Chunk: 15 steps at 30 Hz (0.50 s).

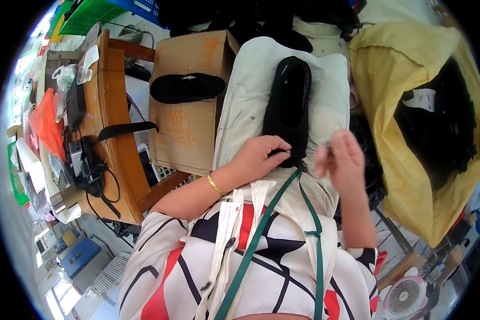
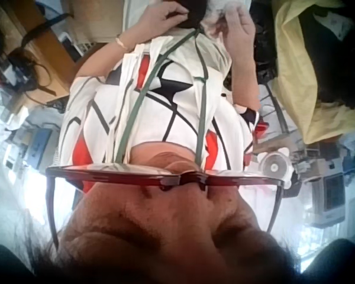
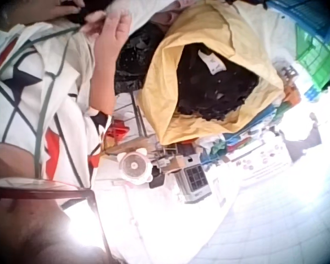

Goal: The person sews a black slip-on shoe using a needle and thread while seated. They repeatedly insert the needle through the shoe's upper, pull the thread, and trim excess thread with scissors. The person handles multiple shoes, placing finished ones aside and picking up new ones from a nearby bag.

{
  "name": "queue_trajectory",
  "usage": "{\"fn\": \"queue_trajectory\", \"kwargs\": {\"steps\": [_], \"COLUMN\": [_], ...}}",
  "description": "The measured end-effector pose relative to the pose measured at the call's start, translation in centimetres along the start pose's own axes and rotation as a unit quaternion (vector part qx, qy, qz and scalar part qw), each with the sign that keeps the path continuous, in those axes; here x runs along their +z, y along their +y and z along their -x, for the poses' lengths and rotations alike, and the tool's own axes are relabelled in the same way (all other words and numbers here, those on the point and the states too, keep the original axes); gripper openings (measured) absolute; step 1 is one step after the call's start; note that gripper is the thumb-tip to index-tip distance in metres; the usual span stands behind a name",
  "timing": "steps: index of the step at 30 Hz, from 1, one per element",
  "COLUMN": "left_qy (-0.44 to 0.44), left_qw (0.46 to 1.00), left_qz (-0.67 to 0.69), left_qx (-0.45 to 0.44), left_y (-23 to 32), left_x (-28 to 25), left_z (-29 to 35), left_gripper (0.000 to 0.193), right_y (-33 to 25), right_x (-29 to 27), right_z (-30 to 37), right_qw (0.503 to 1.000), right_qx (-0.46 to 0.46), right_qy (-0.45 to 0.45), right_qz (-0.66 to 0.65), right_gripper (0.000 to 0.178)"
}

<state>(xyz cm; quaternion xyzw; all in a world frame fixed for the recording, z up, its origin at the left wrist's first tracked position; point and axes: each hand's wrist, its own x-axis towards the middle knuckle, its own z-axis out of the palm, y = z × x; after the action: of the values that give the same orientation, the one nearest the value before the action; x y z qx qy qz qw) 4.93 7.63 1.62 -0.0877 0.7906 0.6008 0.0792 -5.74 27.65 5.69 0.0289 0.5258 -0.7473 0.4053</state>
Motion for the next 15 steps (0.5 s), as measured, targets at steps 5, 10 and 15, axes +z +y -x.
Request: {"fn": "queue_trajectory", "kwargs": {"steps": [5,10,15], "left_qy": [0.019,0.027,0.043], "left_qw": [0.999,0.999,0.998], "left_qz": [-0.017,-0.038,-0.053], "left_qx": [0.026,0.015,0.01], "left_y": [-0.1,0.0,-0.4], "left_x": [0.3,0.6,1.2], "left_z": [0.1,-0.5,-1.1], "left_gripper": [0.015,0.015,0.014], "right_y": [-8.8,-17.2,-18.4], "right_x": [-12.5,-30.2,-35.6], "right_z": [5.2,11.5,14.3], "right_qw": [0.935,0.813,0.75], "right_qx": [-0.262,-0.397,-0.538], "right_qy": [0.186,0.355,0.378], "right_qz": [-0.151,-0.235,-0.073], "right_gripper": [0.005,0.016,0.012]}}
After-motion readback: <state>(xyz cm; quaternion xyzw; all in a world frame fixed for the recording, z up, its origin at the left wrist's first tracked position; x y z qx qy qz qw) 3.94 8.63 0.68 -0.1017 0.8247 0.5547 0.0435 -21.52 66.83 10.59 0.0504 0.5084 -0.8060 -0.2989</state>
